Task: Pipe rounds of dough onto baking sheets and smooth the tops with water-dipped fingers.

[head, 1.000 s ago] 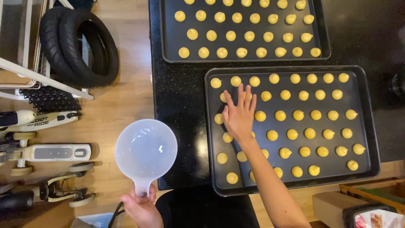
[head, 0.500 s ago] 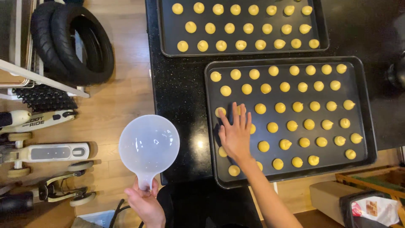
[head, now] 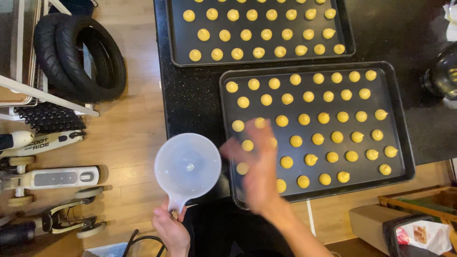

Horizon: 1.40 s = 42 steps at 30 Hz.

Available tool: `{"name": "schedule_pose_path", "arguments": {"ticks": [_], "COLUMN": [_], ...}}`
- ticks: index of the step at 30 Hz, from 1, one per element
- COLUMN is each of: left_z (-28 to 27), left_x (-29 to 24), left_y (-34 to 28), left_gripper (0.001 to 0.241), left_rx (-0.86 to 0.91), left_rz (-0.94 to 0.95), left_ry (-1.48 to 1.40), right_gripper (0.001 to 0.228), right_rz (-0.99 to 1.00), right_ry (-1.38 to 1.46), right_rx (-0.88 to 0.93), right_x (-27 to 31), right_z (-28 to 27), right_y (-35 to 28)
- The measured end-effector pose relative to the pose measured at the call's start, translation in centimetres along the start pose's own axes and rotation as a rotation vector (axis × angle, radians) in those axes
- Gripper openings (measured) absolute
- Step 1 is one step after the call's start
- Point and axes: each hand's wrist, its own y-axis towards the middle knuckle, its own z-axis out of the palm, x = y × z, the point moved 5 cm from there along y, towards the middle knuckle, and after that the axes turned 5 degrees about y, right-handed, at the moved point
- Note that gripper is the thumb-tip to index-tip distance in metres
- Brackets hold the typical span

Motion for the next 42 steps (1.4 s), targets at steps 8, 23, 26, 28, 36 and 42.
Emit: {"name": "schedule_pose_path", "arguments": {"ticks": [8, 23, 26, 28, 36, 42], "left_z": [3.6, 2.6, 3.0, 3.0, 5.4, 5.4], "left_x": [0.9, 1.3, 1.3, 2.3, 0.3, 3.6], "left_y": [-4.1, -6.6, -7.1, -7.3, -8.5, -9.1], "left_gripper": [0.097, 0.1, 0.098, 0.098, 0.101, 0.106], "left_rx": [0.133, -0.081, -0.089, -0.139, -0.117, -0.148], "left_rz": [0.065, 0.05, 0.087, 0.029, 0.051, 0.037], "left_ry": [0.158, -0.001, 0.003, 0.005, 0.047, 0.012], "right_gripper": [0.038, 0.047, 0.042, 0.044, 0.044, 0.043], "right_rz": [-0.442, 0.035, 0.052, 0.139, 0.003, 0.162], "right_ry": [-0.201, -0.458, -0.431, -0.488, -0.585, -0.512], "right_rx": [0.452, 0.101, 0.051, -0.08, 0.055, -0.102], "right_x": [1.8, -18.3, -20.0, -21.4, -21.8, -25.3], "right_z": [-0.6, 0.7, -0.9, -3.2, -3.5, -7.8], "right_y": [-1.9, 0.5, -0.1, -0.5, 0.5, -1.3]}}
